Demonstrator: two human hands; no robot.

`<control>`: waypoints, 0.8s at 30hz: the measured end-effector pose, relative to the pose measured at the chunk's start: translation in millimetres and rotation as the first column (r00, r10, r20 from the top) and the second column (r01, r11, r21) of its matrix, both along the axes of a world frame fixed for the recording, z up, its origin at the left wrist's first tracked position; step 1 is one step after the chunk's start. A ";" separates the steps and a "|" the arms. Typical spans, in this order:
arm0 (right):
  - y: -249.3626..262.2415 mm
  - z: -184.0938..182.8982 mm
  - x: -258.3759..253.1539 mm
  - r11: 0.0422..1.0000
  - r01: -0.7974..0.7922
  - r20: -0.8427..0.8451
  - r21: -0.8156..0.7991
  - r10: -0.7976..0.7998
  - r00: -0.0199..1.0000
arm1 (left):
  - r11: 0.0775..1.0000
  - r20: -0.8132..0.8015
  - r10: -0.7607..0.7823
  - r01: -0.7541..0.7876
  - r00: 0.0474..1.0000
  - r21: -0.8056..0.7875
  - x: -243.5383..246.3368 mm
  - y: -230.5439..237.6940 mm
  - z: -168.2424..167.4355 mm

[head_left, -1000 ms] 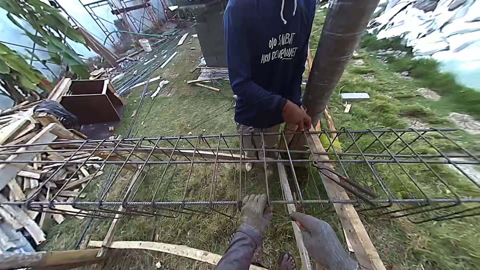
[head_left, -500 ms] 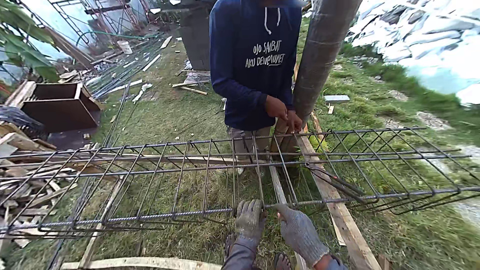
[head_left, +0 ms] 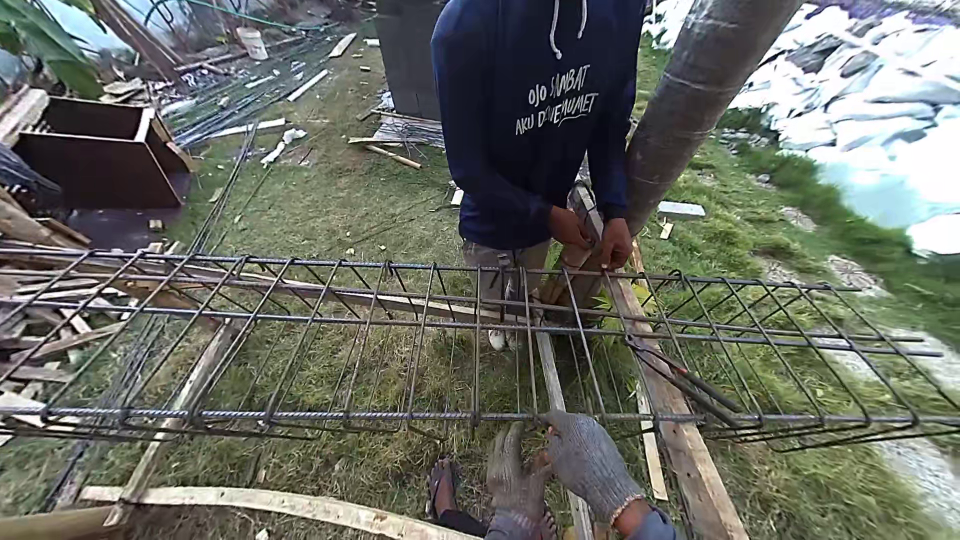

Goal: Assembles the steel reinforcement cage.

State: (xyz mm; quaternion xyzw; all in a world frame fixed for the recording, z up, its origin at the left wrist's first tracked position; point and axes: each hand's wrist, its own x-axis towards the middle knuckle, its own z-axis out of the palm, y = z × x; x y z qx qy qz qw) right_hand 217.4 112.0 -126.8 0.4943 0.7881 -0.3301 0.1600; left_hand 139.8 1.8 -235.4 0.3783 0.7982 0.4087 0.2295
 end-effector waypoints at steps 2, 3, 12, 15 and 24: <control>0.8 -1.2 -0.1 1.000 0.004 -0.028 -0.011 -0.004 1.000 | 0.996 0.314 0.084 -0.090 0.946 0.005 2.3 6.8 -0.3; 1.8 -1.2 -0.7 1.000 0.007 -0.038 -0.015 -0.008 0.999 | 0.988 0.445 0.120 -0.149 0.887 0.030 4.6 10.7 -1.4; 3.9 -2.3 -7.9 0.997 0.056 -0.074 -0.060 -0.061 0.995 | 0.972 0.809 0.096 -0.230 0.580 0.049 -3.7 25.5 109.3; 6.4 -5.0 -8.5 0.997 0.050 -0.079 -0.066 -0.055 0.995 | 0.941 0.828 -0.057 -0.247 0.557 0.231 -2.4 29.2 20.0; 10.0 -14.1 -3.4 0.995 0.051 -0.195 -0.086 -0.067 0.979 | 0.943 0.815 -0.155 -0.162 0.558 0.291 -21.4 31.4 -29.3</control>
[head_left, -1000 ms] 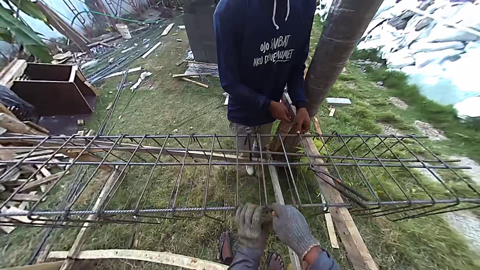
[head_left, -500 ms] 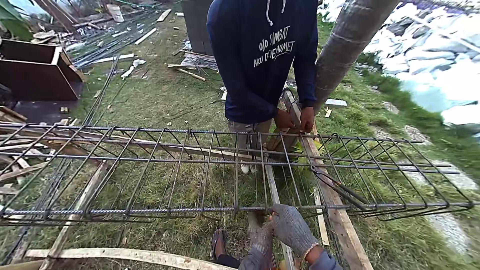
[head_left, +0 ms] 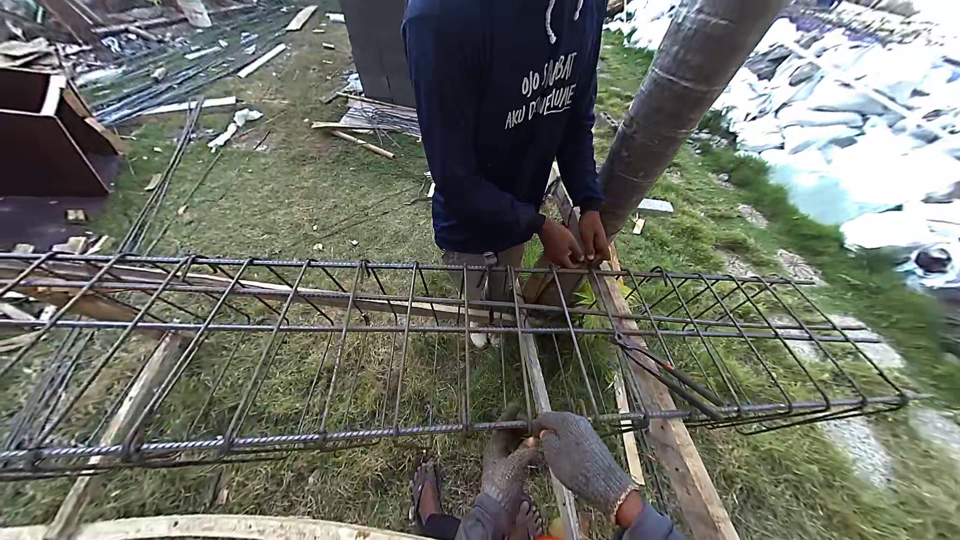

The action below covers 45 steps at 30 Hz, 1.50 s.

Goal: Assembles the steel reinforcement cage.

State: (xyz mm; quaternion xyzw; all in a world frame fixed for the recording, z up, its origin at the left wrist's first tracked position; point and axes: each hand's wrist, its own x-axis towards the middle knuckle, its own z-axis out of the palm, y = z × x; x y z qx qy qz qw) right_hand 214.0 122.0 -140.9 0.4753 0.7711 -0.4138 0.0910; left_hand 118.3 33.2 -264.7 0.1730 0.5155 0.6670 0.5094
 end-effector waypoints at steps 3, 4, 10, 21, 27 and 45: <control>-0.8 -2.5 1.4 1.000 0.005 -0.032 0.004 -0.005 0.999 | 0.999 -0.032 -0.028 0.027 0.999 -0.027 -2.8 0.0 1.8; -2.2 -2.9 3.0 1.000 0.018 -0.049 0.017 -0.017 0.999 | 0.999 -0.046 -0.038 0.036 0.998 -0.036 -3.5 0.0 2.7; -17.2 5.1 21.8 0.953 0.227 -0.075 0.200 -0.216 0.973 | 0.994 -0.197 -0.024 0.003 0.980 -0.107 -4.6 -8.6 8.5; 22.7 23.3 -5.9 0.963 -0.256 0.338 0.084 0.214 0.916 | 0.951 -0.773 -0.267 0.029 0.576 -0.307 -27.7 -11.5 7.2; 27.9 22.8 -7.1 0.967 -0.252 0.350 0.036 0.224 0.910 | 0.916 -0.820 -0.372 0.031 0.436 -0.399 -28.3 -8.2 10.3; -35.3 -21.9 17.3 0.991 0.091 0.025 0.099 -0.093 0.995 | 0.938 -0.208 -0.195 0.121 0.959 -0.324 -27.3 -9.5 41.5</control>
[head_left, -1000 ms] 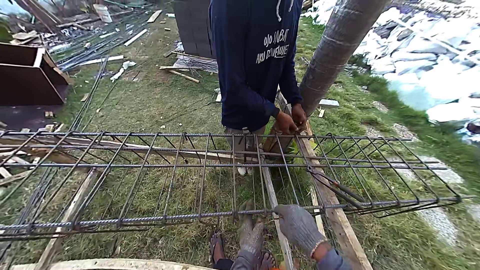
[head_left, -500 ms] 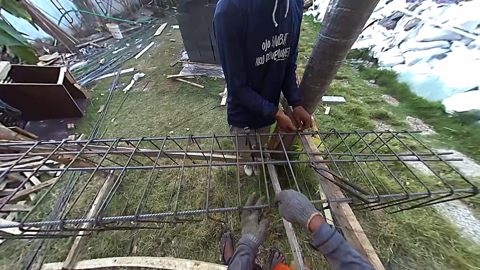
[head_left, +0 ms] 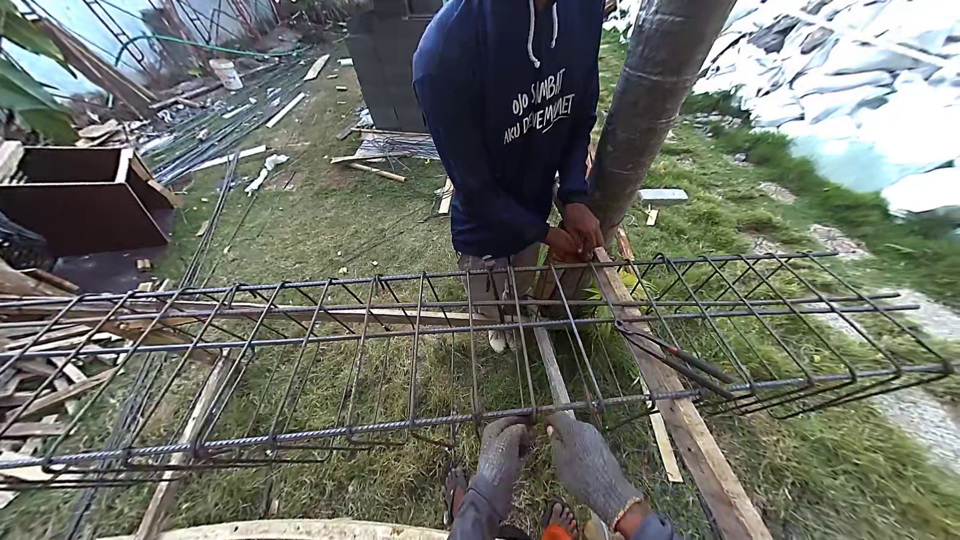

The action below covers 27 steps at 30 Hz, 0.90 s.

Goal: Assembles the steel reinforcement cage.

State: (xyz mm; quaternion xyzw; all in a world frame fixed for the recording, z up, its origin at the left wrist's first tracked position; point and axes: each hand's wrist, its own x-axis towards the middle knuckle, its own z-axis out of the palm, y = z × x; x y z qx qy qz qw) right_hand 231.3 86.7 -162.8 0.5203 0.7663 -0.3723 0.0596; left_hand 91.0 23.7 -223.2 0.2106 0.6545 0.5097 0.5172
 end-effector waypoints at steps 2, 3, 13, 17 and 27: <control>-4.9 -4.7 2.3 1.000 0.008 -0.006 0.011 -0.008 1.000 | 0.999 0.173 0.043 -0.043 0.984 -0.004 -3.3 -0.7 3.7; -5.7 -5.2 3.1 1.000 0.008 -0.013 0.012 -0.008 1.000 | 0.999 0.242 0.048 -0.048 0.969 -0.008 -5.4 -0.4 5.5; -36.7 -8.9 -13.8 0.995 -0.051 0.061 -0.081 0.056 0.997 | 0.979 0.028 -0.184 0.180 0.983 0.091 -12.0 -8.8 13.9; -40.9 -17.2 -22.8 0.996 -0.069 0.035 -0.052 0.071 0.997 | 0.980 -0.195 -0.196 0.197 0.961 -0.014 -1.1 -4.2 21.3; 1.9 -13.7 7.9 0.982 -0.037 -0.095 0.187 0.056 0.994 | 0.978 -0.490 -0.198 0.205 0.849 -0.040 7.8 -10.2 12.3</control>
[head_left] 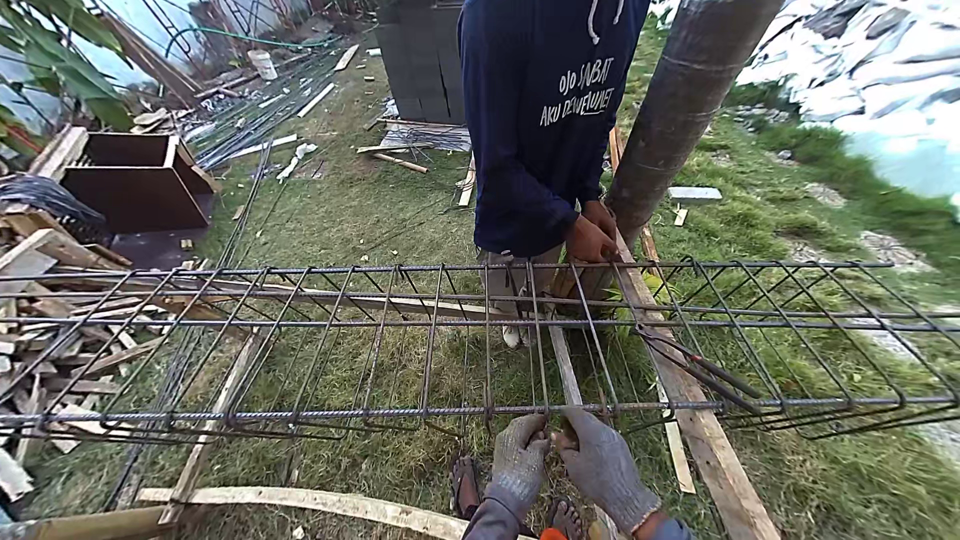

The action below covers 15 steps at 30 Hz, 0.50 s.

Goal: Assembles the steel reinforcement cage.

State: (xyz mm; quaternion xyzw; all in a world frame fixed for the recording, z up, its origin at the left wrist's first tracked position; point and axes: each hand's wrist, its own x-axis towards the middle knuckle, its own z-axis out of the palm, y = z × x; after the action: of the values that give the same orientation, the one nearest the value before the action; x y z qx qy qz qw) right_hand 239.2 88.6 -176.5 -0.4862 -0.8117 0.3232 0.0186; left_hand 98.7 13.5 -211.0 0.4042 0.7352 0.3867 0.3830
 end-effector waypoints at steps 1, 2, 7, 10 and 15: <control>-0.1 -3.9 -2.4 0.994 -0.027 -0.024 0.107 0.030 0.999 | 1.000 0.012 -0.001 0.001 1.000 0.019 -0.2 -1.1 -2.1; 0.8 -9.6 -5.0 0.973 -0.081 -0.040 0.215 0.091 0.995 | 1.000 0.031 -0.003 0.002 1.000 0.031 -0.6 -1.8 -3.4; 9.4 -29.3 -12.1 0.805 -0.265 -0.021 0.531 0.325 0.945 | 0.993 0.288 0.095 -0.111 0.953 0.038 2.8 -2.9 -8.2; 12.2 -20.7 -12.8 0.840 -0.287 0.010 0.460 0.319 0.948 | 0.984 0.253 0.177 -0.169 0.951 -0.052 14.9 -1.0 -5.2; 13.7 -35.0 -10.1 0.963 -0.045 -0.238 0.266 0.111 0.965 | 0.962 -0.002 0.072 -0.069 0.997 -0.263 12.8 10.2 -0.1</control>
State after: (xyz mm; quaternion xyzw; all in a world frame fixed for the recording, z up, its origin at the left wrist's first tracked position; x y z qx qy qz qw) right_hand 229.1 102.2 -211.5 -0.4023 -0.8566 0.2740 0.1711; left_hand 111.5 23.7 -211.1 0.3220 0.7923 0.3009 0.4220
